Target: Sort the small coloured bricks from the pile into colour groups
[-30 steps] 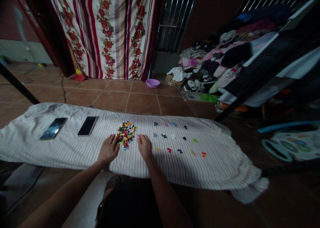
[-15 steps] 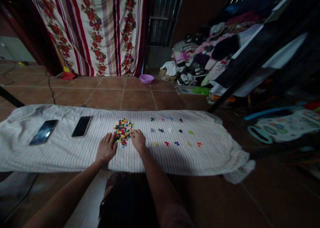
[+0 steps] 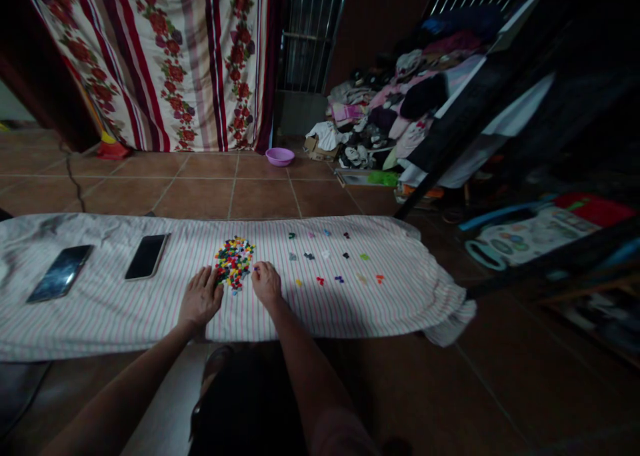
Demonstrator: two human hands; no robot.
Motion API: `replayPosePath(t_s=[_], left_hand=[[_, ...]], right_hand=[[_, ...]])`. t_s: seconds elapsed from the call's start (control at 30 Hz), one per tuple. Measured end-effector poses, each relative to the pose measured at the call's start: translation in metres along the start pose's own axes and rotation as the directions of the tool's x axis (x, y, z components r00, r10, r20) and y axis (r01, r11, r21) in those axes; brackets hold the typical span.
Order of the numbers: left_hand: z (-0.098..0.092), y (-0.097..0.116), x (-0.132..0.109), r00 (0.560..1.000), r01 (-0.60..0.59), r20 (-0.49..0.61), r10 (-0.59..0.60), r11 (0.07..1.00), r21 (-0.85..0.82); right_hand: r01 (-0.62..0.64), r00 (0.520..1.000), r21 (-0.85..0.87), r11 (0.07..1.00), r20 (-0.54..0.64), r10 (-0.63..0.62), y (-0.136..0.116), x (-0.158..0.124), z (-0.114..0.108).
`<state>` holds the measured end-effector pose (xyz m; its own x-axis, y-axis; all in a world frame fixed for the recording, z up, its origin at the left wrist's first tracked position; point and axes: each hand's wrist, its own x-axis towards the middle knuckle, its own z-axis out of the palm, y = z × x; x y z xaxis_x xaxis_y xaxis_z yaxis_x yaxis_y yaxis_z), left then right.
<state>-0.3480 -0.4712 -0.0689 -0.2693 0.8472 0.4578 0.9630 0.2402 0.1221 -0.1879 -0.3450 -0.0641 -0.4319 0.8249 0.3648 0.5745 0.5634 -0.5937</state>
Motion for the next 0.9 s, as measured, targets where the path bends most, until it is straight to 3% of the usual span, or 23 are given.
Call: replayPosePath(t_s=[0.17,0.3,0.57,0.73,0.9], left_hand=[[-0.002,0.001,0.001,1.0,-0.005,0.006,0.005,1.0,0.004],[-0.004,0.0,0.001,1.0,-0.014,0.003,0.014,1.0,-0.007],[0.0,-0.002,-0.001,1.0,-0.002,0.015,0.002,0.999,-0.054],[-0.001,-0.001,-0.001,1.0,0.005,0.016,-0.005,1.0,-0.029],[0.001,-0.001,-0.001,1.0,0.019,0.019,-0.018,0.999,-0.038]], right_hand=[[0.032,0.999,0.045,0.998,-0.021,-0.031,0.0,-0.012,-0.008],[-0.009,1.0,0.127,0.992,-0.025,0.012,0.005,-0.024,-0.018],[-0.088,0.996,0.133,0.987,-0.011,0.09,0.029,-0.053,-0.06],[-0.113,0.983,0.101,0.988,-0.134,0.126,0.06,-0.066,-0.085],[-0.15,0.94,0.079,0.986,-0.297,0.167,0.096,-0.07,-0.109]])
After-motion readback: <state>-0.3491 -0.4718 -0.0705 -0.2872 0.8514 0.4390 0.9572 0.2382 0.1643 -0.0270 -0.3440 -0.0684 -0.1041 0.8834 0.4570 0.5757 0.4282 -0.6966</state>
